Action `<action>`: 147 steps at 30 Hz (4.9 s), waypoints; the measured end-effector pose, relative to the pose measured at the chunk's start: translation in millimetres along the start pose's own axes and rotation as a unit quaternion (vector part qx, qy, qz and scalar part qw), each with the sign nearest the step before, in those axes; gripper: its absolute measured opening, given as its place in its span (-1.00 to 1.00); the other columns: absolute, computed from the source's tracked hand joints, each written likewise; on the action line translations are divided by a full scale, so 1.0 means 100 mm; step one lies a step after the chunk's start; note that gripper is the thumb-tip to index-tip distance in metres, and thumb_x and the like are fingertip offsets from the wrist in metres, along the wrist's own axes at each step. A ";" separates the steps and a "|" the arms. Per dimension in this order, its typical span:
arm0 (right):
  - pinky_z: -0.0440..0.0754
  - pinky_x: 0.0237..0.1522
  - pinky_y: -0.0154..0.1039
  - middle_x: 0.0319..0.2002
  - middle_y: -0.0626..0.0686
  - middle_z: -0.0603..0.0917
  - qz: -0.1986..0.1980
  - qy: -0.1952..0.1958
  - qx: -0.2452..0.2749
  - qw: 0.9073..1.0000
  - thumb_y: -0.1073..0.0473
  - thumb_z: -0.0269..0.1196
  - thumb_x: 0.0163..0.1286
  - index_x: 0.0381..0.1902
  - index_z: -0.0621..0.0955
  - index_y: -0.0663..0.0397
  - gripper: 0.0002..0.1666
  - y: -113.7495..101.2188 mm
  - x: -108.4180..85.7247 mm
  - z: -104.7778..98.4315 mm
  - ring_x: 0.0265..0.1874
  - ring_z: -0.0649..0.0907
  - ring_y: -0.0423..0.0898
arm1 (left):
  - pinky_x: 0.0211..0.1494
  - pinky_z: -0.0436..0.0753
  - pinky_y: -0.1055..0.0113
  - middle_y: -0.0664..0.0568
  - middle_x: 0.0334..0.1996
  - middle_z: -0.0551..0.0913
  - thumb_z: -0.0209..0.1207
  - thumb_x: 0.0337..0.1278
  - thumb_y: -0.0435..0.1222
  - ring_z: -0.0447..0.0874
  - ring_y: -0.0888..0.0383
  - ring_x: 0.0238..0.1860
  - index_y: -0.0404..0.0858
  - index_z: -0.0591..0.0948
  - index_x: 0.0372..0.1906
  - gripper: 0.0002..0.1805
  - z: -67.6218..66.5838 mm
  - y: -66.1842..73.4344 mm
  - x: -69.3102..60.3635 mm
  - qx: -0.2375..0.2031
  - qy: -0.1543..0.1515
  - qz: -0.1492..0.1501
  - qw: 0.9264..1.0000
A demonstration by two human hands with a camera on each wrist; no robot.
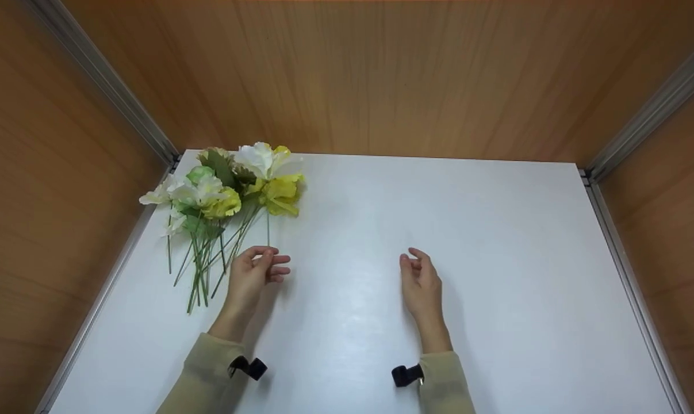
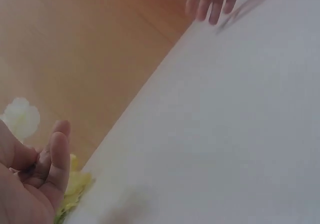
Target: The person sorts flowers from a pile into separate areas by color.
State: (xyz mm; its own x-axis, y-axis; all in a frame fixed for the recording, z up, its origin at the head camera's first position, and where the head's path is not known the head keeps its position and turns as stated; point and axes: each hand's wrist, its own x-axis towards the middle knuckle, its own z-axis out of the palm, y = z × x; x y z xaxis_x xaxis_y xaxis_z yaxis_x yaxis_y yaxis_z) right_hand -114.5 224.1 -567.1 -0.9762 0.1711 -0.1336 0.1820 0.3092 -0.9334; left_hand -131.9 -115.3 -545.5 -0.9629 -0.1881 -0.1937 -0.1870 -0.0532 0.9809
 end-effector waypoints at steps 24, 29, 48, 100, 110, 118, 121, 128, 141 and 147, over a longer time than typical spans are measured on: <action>0.69 0.01 -0.33 0.16 0.22 0.77 0.026 -0.075 0.129 0.988 0.15 0.31 0.67 0.18 0.76 0.14 -0.73 -0.25 -0.15 0.74 0.03 0.75 -0.03 | -0.45 0.71 0.39 -0.14 -0.43 0.81 0.19 0.64 -0.40 0.75 0.17 -0.53 -0.39 0.64 -0.16 -0.86 1.06 -0.38 -0.56 -0.099 -0.173 -0.047 0.979; 0.70 0.00 -0.33 0.10 0.28 0.77 0.021 -0.082 0.156 0.984 0.23 0.37 0.61 0.15 0.74 0.24 -0.74 -0.28 -0.17 0.77 0.00 0.75 -0.03 | -0.46 0.70 0.39 -0.09 -0.47 0.78 0.15 0.65 -0.41 0.73 0.17 -0.54 -0.36 0.64 -0.18 -0.84 1.10 -0.41 -0.60 -0.099 -0.185 -0.051 0.976; 0.74 -0.07 -0.34 0.05 0.18 0.75 0.057 -0.022 0.084 0.995 0.13 0.34 0.65 0.25 0.68 0.23 -0.63 -0.15 0.04 0.11 -0.13 0.75 -0.11 | -0.33 0.83 0.25 -0.21 -0.26 0.87 0.17 0.70 -0.18 0.89 0.02 -0.39 -0.46 0.66 0.03 -0.66 0.73 -0.44 -0.42 -0.030 -0.121 -0.073 0.989; 0.51 -0.17 -0.26 0.26 0.41 0.63 0.167 0.137 -0.235 0.948 0.04 0.11 0.74 0.43 0.57 0.38 -0.43 0.76 0.20 -2.35 0.20 0.58 0.29 | -0.01 0.65 -0.26 -0.44 -0.21 0.75 0.13 0.51 -0.47 0.75 -0.41 -0.12 -0.56 0.73 -0.13 -0.78 -1.48 -0.05 0.37 0.433 0.198 0.103 0.873; 0.48 0.37 0.35 0.32 0.50 0.58 0.159 0.150 -0.244 0.945 0.10 0.05 0.73 0.44 0.53 0.45 -0.42 0.85 0.17 -2.43 0.36 0.51 0.44 | -0.10 0.67 -0.10 -0.34 -0.17 0.78 0.15 0.58 -0.38 0.74 -0.24 -0.17 -0.51 0.74 0.03 -0.74 -1.43 0.01 0.34 0.372 0.197 0.056 0.905; 0.51 0.30 0.35 0.27 0.52 0.58 0.165 0.173 -0.271 0.933 0.15 0.03 0.75 0.42 0.53 0.48 -0.46 0.90 0.18 -2.48 0.29 0.52 0.45 | -0.17 0.67 0.02 -0.31 -0.18 0.79 0.17 0.58 -0.37 0.75 -0.19 -0.20 -0.48 0.76 0.02 -0.75 -1.42 0.01 0.35 0.360 0.196 0.050 0.911; 0.51 0.24 0.34 0.23 0.53 0.58 0.167 0.173 -0.278 0.930 0.17 0.02 0.75 0.41 0.52 0.51 -0.47 0.89 0.18 -2.52 0.25 0.52 0.46 | -0.23 0.63 0.13 -0.28 -0.19 0.80 0.19 0.56 -0.37 0.75 -0.16 -0.23 -0.46 0.77 0.01 -0.76 -1.43 0.03 0.35 0.349 0.199 0.047 0.915; 0.47 0.35 0.39 0.28 0.55 0.54 0.184 0.170 -0.280 0.927 0.14 -0.02 0.77 0.45 0.47 0.51 -0.43 0.90 0.18 -2.56 0.32 0.48 0.49 | -0.27 0.59 0.28 -0.23 -0.20 0.79 0.22 0.59 -0.34 0.72 -0.06 -0.25 -0.43 0.78 0.02 -0.77 -1.44 0.04 0.33 0.308 0.207 0.032 0.928; 0.46 0.26 0.37 0.23 0.55 0.57 0.167 0.174 -0.292 0.926 0.17 -0.03 0.74 0.41 0.50 0.53 -0.45 0.99 0.17 -2.64 0.25 0.52 0.49 | -0.29 0.70 0.45 -0.20 -0.20 0.79 0.22 0.63 -0.36 0.77 -0.01 -0.22 -0.45 0.74 0.04 -0.79 -1.30 0.17 0.27 0.134 0.230 0.048 0.963; 0.49 0.25 0.35 0.28 0.53 0.55 0.198 0.173 -0.284 0.922 0.12 -0.03 0.76 0.45 0.48 0.48 -0.43 0.94 0.17 -2.65 0.28 0.51 0.47 | -0.34 0.68 0.37 -0.18 -0.34 0.74 0.13 0.71 -0.32 0.71 0.08 -0.41 -0.41 0.66 0.17 -0.75 -1.18 0.18 0.18 0.067 0.199 0.076 0.975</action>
State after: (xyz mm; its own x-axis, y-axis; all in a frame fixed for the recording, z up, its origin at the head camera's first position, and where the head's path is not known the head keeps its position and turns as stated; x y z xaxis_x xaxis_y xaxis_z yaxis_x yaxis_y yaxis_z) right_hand -82.7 503.7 -569.5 -0.7415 0.6340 -0.2197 0.6443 0.5813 -0.4969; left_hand -129.9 -235.7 -533.0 -0.8341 -0.5515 -0.0108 -0.0982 0.1292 0.9867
